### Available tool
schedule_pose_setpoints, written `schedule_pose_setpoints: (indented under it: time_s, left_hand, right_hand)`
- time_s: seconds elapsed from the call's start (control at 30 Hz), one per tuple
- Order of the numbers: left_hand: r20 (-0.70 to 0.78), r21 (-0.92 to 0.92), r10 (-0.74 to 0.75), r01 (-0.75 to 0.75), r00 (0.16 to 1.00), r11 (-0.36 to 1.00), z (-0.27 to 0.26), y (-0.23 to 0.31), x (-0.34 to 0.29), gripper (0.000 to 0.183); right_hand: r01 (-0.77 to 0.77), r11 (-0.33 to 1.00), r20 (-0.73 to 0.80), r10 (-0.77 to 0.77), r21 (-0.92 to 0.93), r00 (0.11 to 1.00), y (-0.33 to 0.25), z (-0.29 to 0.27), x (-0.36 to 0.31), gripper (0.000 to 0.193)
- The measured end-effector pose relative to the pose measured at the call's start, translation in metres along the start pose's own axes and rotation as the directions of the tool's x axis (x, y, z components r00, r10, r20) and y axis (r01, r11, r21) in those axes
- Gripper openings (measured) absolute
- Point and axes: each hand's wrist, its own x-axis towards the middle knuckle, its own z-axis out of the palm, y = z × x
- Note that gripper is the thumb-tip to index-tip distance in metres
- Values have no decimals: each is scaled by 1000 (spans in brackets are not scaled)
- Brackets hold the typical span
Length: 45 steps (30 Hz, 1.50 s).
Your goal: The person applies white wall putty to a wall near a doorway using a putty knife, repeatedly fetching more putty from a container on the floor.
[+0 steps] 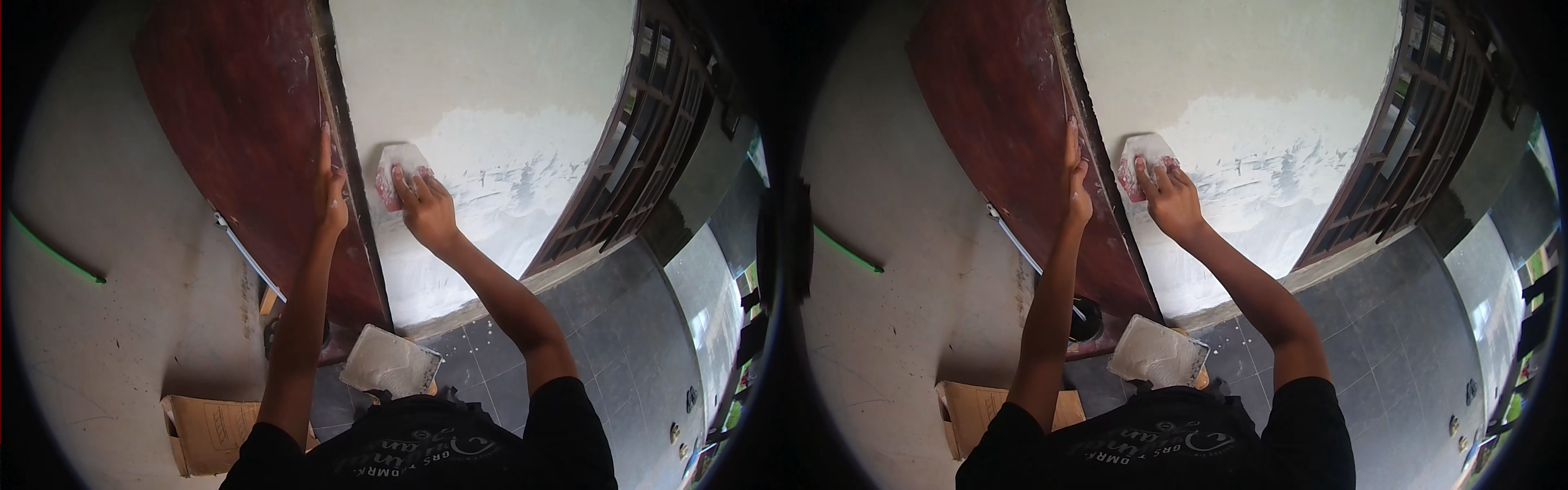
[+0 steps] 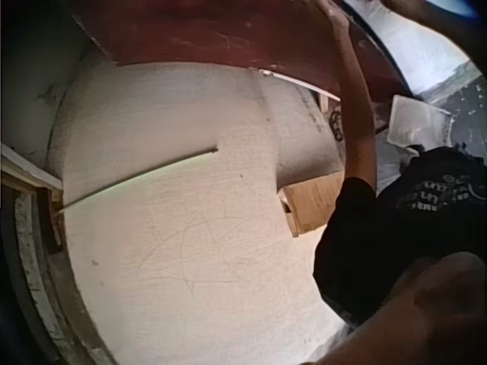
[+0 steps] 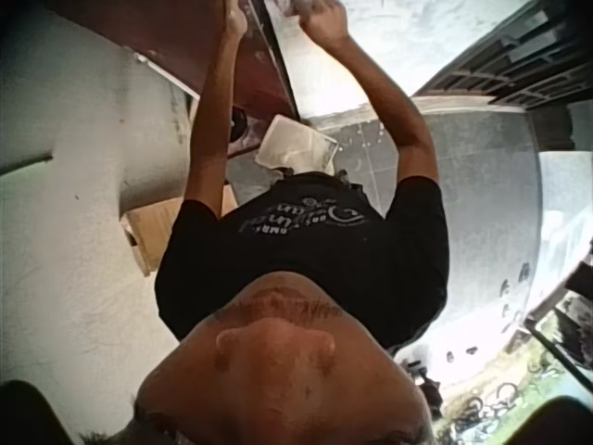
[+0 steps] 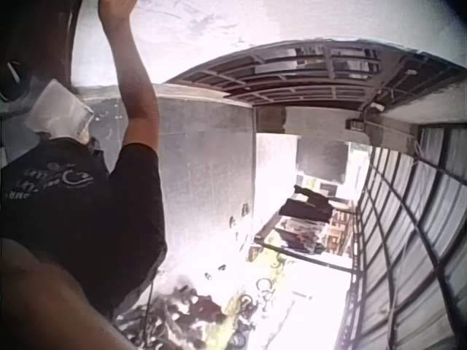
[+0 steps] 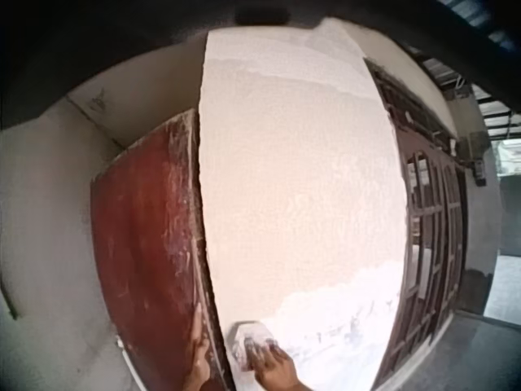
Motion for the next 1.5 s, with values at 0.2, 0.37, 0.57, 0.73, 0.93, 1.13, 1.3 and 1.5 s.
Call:
schedule_pose_setpoints:
  time_s: [0.2, 0.37, 0.57, 0.73, 0.93, 1.13, 1.3, 1.5]
  left_hand:
    - [20, -8, 11, -11, 1000, 1000, 0, 1, 0, 66]
    - [4, 2, 9, -9, 1000, 1000, -3, 0, -2, 66]
    - [-10, 8, 7, -7, 1000, 1000, -1, -3, -3, 66]
    - [-2, 1, 11, -11, 1000, 1000, -3, -4, 1, 66]
    - [-26, 12, 7, -7, 1000, 1000, -12, -7, -3, 65]
    - [-25, 9, 1, -1, 1000, 1000, -11, -9, -3, 65]
    - [-11, 12, 15, -15, 1000, 1000, -11, -8, -5, 65]
    - [-24, 17, 33, -33, 999, 999, -18, -5, 2, 65]
  right_hand:
    - [23, 996, -8, -24, -92, 1000, 13, 8, 52, 57]
    - [43, 996, 96, -35, -80, 995, 4, 14, -2, 56]
    - [10, 1000, -28, -10, 1, 1000, -10, -2, 27, 55]
    - [47, 995, 52, -42, -87, 998, -4, 12, 62, 54]
    - [82, 996, 79, -79, -34, 994, -12, 20, -12, 56]
    - [52, 999, -204, -49, 8, 978, -2, -2, 50, 66]
    - [78, 990, -82, -88, -120, 993, 15, 26, 66, 57]
    - [129, 975, 63, -119, -179, 991, 13, 35, 22, 57]
